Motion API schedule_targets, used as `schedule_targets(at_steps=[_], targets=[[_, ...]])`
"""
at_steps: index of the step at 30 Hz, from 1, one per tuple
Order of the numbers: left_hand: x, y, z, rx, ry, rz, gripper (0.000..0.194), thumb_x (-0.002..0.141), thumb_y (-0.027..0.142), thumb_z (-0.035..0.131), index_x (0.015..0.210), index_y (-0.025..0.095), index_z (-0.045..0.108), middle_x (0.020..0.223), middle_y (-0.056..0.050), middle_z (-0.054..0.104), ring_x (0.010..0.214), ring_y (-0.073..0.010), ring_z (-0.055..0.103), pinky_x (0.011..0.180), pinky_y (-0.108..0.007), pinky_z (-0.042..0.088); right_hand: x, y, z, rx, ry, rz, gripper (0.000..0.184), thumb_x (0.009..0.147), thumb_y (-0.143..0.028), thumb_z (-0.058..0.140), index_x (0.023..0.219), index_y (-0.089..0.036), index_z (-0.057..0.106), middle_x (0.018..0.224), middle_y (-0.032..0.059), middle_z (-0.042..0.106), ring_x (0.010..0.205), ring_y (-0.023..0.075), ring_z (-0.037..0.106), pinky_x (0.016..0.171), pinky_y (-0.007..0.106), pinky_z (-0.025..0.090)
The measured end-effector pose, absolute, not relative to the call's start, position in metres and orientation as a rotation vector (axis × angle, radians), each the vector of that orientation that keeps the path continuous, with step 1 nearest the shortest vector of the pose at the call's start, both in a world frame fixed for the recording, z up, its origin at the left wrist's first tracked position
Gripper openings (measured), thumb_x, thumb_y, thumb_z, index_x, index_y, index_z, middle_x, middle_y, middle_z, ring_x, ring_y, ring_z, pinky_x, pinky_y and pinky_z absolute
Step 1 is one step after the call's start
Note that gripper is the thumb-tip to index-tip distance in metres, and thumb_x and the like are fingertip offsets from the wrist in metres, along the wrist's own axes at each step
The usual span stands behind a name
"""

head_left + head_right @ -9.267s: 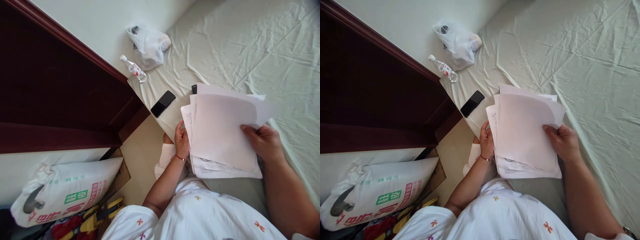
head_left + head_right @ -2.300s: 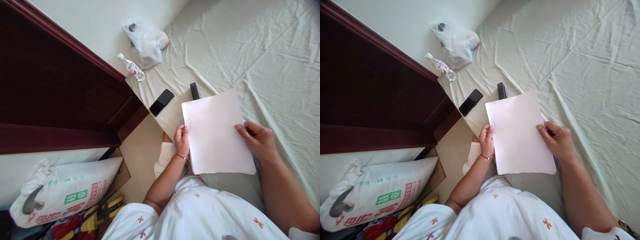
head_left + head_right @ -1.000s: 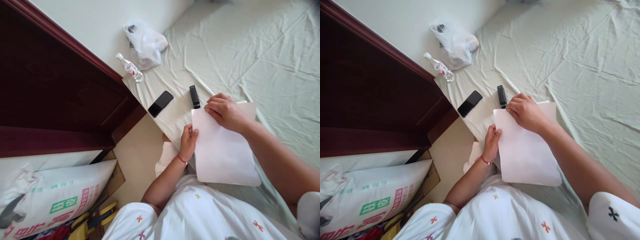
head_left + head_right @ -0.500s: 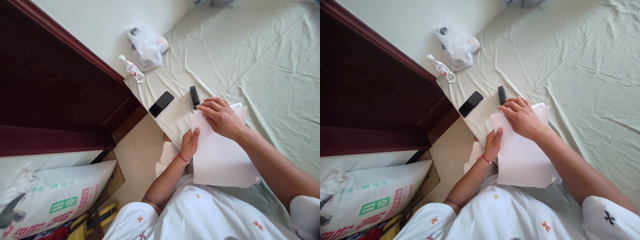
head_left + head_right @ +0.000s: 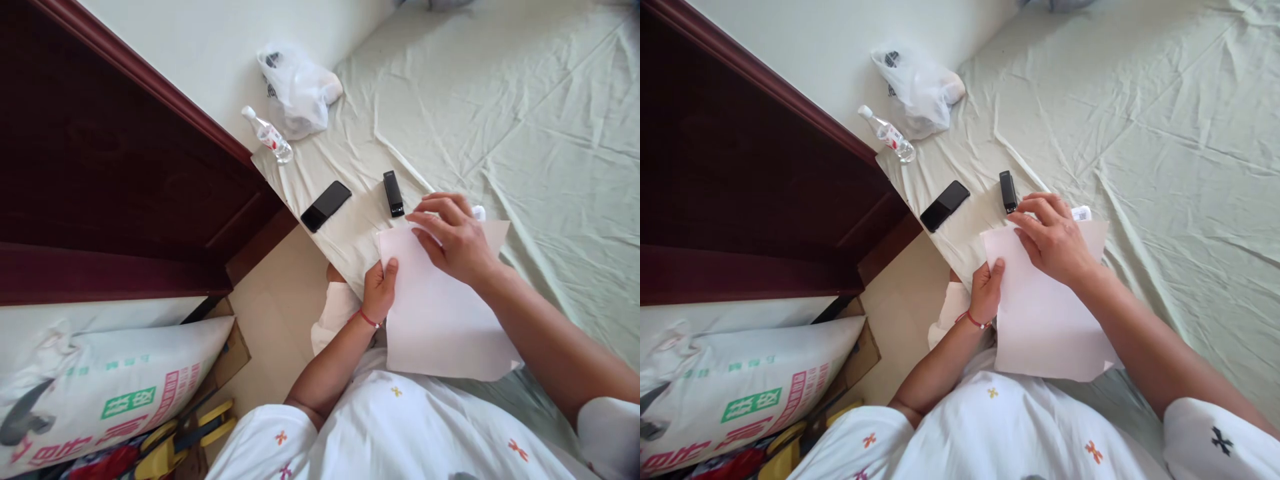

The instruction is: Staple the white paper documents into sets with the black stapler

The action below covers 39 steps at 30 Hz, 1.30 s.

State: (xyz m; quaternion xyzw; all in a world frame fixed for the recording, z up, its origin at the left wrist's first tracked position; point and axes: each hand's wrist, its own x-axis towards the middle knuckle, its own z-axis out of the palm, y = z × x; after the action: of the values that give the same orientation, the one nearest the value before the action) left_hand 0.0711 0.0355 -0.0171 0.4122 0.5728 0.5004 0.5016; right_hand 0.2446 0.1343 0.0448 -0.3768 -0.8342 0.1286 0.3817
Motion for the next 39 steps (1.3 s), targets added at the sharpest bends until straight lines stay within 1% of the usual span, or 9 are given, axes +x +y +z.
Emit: schedule_targets(at_steps=[3,6,11,17,20,24,28,31,39], targets=[[0.069,0.034,-0.016,1.061,1.451,1.227,0.055,0.102,0.068,0.056,0.089,0.017,0.071,0.08,-0.005,0.068,0.083,-0.0197,0.062,0.086,-0.034,0.055,0.254,0.133,0.043,-1.073,-2.136,0.3,0.026,0.103,-0.025,0.055,0.115,-0.03,0.078,0.112,0.0105,0.076,0.127,0.0358,0.064,0.101,0.058,0.051],[0.069,0.032,-0.013,1.097,1.501,1.228,0.057,0.101,0.071,0.056,0.081,0.018,0.065,0.074,-0.004,0.061,0.081,-0.0197,0.059,0.085,-0.033,0.053,0.263,0.131,0.039,-1.108,-2.155,0.283,0.026,0.104,-0.027,0.055,0.116,-0.029,0.078,0.111,0.0109,0.077,0.129,0.037,0.063,0.1,0.059,0.051],[0.069,0.03,-0.013,1.109,1.531,1.216,0.06,0.1,0.074,0.054,0.079,0.018,0.063,0.072,-0.003,0.057,0.077,-0.0187,0.055,0.077,-0.031,0.05,0.269,0.128,0.035,-1.142,-2.138,0.246,0.029,0.104,-0.028,0.055,0.123,-0.03,0.076,0.117,0.0113,0.076,0.132,0.0376,0.061,0.104,0.061,0.05],[0.067,0.031,-0.016,1.139,1.557,1.244,0.058,0.102,0.07,0.052,0.081,0.018,0.064,0.071,-0.003,0.057,0.081,-0.02,0.058,0.086,-0.033,0.052,0.274,0.12,0.026,-1.195,-2.101,0.193,0.029,0.103,-0.035,0.059,0.129,-0.029,0.073,0.122,0.0126,0.073,0.132,0.0383,0.059,0.107,0.061,0.049],[0.066,0.03,-0.016,1.187,1.584,1.233,0.058,0.103,0.07,0.051,0.076,0.018,0.06,0.069,-0.002,0.053,0.076,-0.0181,0.053,0.079,-0.031,0.05,0.279,0.121,0.023,-1.215,-2.107,0.19,0.029,0.104,-0.038,0.06,0.127,-0.027,0.074,0.116,0.0124,0.076,0.132,0.0389,0.06,0.107,0.061,0.049],[0.065,0.03,-0.016,1.213,1.605,1.225,0.061,0.101,0.073,0.051,0.076,0.018,0.06,0.067,-0.001,0.049,0.07,-0.0159,0.045,0.073,-0.029,0.046,0.289,0.127,0.026,-1.192,-2.108,0.255,0.024,0.104,-0.036,0.06,0.117,-0.028,0.078,0.1,0.0091,0.077,0.13,0.0372,0.063,0.108,0.06,0.049],[0.065,0.03,-0.018,1.19,1.6,1.232,0.061,0.101,0.073,0.051,0.076,0.018,0.061,0.067,-0.002,0.051,0.077,-0.0188,0.054,0.08,-0.031,0.051,0.295,0.133,0.03,-1.132,-2.117,0.326,0.021,0.104,-0.034,0.06,0.104,-0.03,0.08,0.093,0.0073,0.078,0.125,0.0354,0.066,0.105,0.059,0.051],[0.064,0.031,-0.021,1.156,1.595,1.231,0.06,0.102,0.072,0.051,0.079,0.018,0.063,0.068,-0.003,0.055,0.083,-0.0209,0.06,0.084,-0.032,0.055,0.297,0.135,0.032,-1.088,-2.174,0.382,0.024,0.105,-0.034,0.058,0.098,-0.029,0.08,0.091,0.0067,0.079,0.123,0.0348,0.068,0.102,0.058,0.052],[0.063,0.031,-0.025,1.059,1.555,1.216,0.061,0.098,0.075,0.056,0.073,0.02,0.053,0.067,0.0,0.046,0.078,-0.0172,0.055,0.081,-0.03,0.051,0.306,0.146,0.033,-0.946,-2.257,0.487,0.027,0.106,-0.037,0.054,0.1,-0.029,0.08,0.088,0.0078,0.077,0.12,0.0339,0.067,0.101,0.056,0.053]])
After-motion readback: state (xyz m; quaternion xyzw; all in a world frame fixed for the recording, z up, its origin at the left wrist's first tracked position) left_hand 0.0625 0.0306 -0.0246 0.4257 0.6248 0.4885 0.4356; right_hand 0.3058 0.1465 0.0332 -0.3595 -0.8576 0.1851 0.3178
